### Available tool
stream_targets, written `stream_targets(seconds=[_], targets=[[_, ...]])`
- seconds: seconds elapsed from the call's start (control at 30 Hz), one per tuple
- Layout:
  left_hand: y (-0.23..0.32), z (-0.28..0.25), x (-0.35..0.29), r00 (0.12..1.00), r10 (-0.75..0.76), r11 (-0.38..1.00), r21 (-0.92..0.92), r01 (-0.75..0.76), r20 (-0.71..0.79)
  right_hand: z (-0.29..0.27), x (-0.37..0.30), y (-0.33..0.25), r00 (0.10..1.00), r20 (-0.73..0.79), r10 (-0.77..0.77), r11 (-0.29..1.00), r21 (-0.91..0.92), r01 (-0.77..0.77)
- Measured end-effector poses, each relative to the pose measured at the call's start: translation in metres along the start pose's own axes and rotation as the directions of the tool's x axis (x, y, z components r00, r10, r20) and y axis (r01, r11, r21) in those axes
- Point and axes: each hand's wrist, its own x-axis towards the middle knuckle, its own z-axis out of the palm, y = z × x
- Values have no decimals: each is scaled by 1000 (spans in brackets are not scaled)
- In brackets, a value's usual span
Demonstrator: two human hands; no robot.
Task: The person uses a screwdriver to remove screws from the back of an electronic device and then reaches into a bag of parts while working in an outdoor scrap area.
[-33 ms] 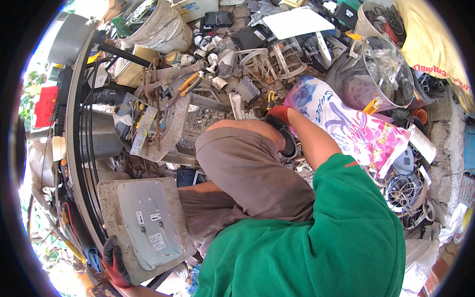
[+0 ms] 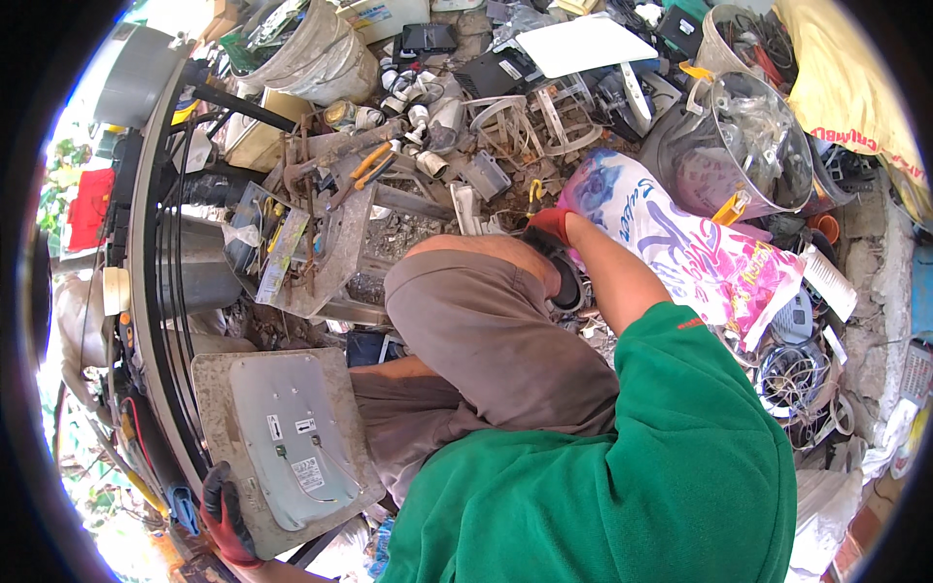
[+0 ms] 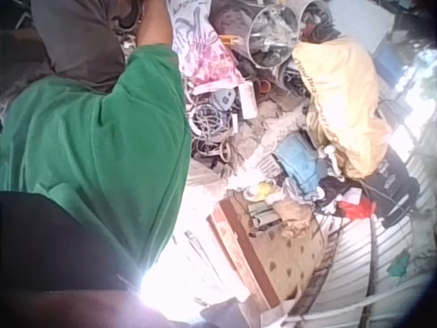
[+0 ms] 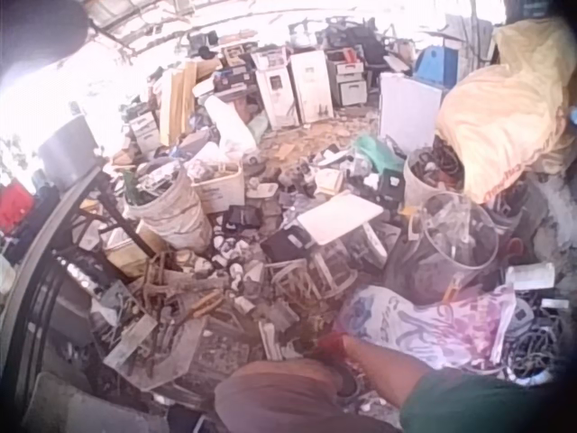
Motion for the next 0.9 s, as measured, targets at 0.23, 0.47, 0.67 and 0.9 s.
stream_targets(seconds=[0.23,0.47,0.67,0.9], targets=[[7,4,4,999,17,1000,15,-17,31,2,13,0,975,168,-146,674,-705,222],[9,-1,7,999,-7,999,39,5,42,23,45,40,995,-62,78,944,-317,-93],[6,0,1,1000,0,996,92,-2,28,15,50,7,987,116,-112,890,-430,151],[7,3,3,999,32,998,58,-34,35,1,23,-20,997,-17,-73,893,-446,58]])
